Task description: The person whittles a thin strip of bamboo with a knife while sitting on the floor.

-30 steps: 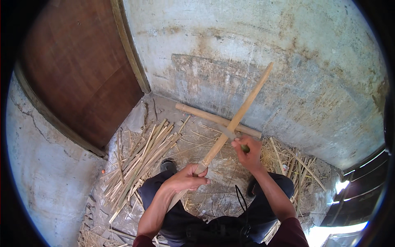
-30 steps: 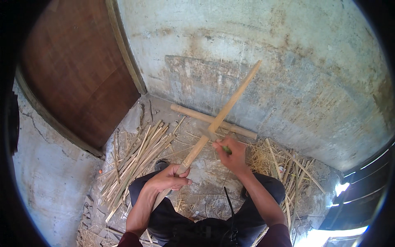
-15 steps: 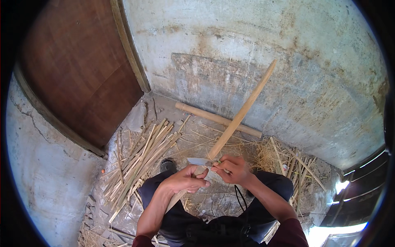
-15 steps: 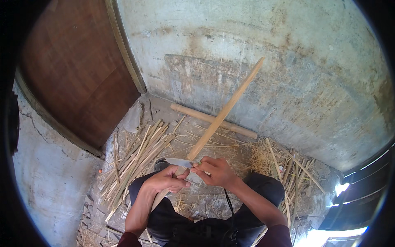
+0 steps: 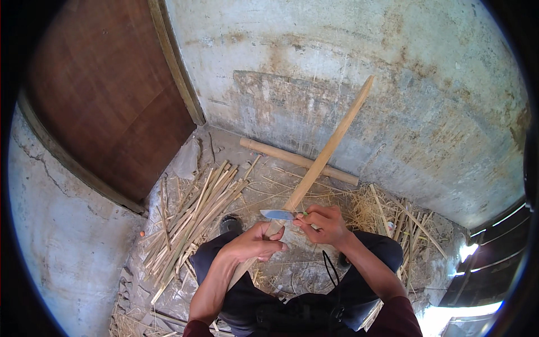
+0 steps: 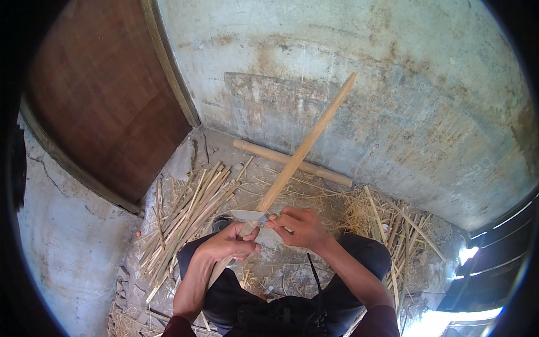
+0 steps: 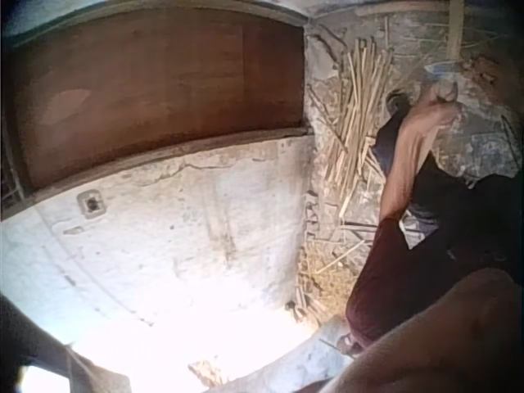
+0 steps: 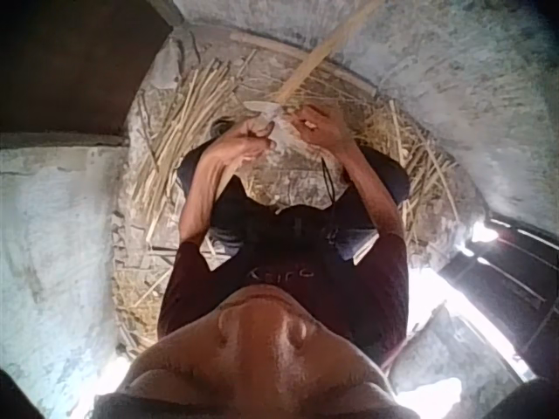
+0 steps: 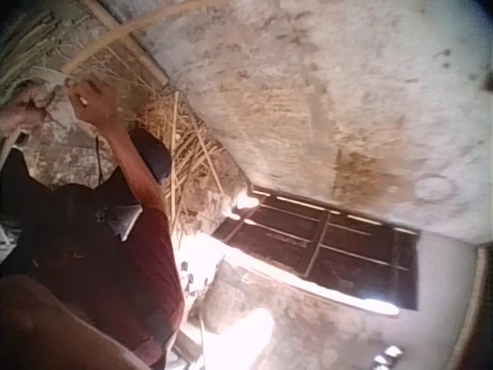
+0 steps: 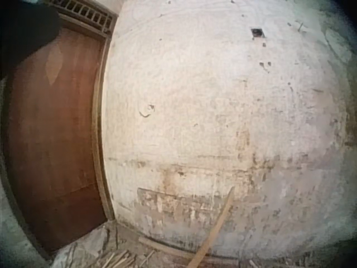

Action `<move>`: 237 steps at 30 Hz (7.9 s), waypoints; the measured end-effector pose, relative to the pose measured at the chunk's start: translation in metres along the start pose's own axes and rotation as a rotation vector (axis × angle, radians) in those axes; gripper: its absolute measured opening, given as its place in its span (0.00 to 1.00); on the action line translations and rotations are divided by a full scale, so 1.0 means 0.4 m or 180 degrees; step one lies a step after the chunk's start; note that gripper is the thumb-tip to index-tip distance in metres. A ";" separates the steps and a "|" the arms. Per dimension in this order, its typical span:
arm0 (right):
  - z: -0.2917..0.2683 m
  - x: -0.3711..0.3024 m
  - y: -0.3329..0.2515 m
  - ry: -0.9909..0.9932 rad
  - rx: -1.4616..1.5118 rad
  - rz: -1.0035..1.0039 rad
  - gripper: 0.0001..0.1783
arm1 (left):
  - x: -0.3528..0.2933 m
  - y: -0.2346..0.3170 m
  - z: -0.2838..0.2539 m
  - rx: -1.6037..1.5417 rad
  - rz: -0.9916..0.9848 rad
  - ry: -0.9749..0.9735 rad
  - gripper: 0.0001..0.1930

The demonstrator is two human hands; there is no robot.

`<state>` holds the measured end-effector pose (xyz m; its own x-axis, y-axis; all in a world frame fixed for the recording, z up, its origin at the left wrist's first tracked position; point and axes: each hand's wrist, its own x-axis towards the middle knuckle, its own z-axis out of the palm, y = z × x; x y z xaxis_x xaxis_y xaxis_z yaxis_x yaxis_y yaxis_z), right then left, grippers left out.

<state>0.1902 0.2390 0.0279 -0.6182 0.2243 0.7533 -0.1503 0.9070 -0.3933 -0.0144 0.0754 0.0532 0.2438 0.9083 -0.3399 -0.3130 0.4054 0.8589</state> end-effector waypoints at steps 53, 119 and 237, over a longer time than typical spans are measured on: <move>-0.295 0.046 0.166 0.0395 -0.1398 0.1840 0.30 | -0.058 -0.037 -0.015 -0.0158 -0.0244 -0.0106 0.23; -0.090 0.009 0.069 0.0734 -0.0181 0.0487 0.06 | -0.038 0.004 -0.006 -0.0296 -0.0224 -0.0522 0.26; -0.319 0.065 0.272 0.1553 -0.0250 0.1499 0.09 | -0.050 -0.054 0.054 0.2759 0.0322 0.1336 0.14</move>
<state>0.2564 0.3889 0.0718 -0.1827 0.7197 0.6698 0.1173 0.6923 -0.7120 0.0072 0.0463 0.0496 -0.1474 0.9658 -0.2136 0.5121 0.2592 0.8189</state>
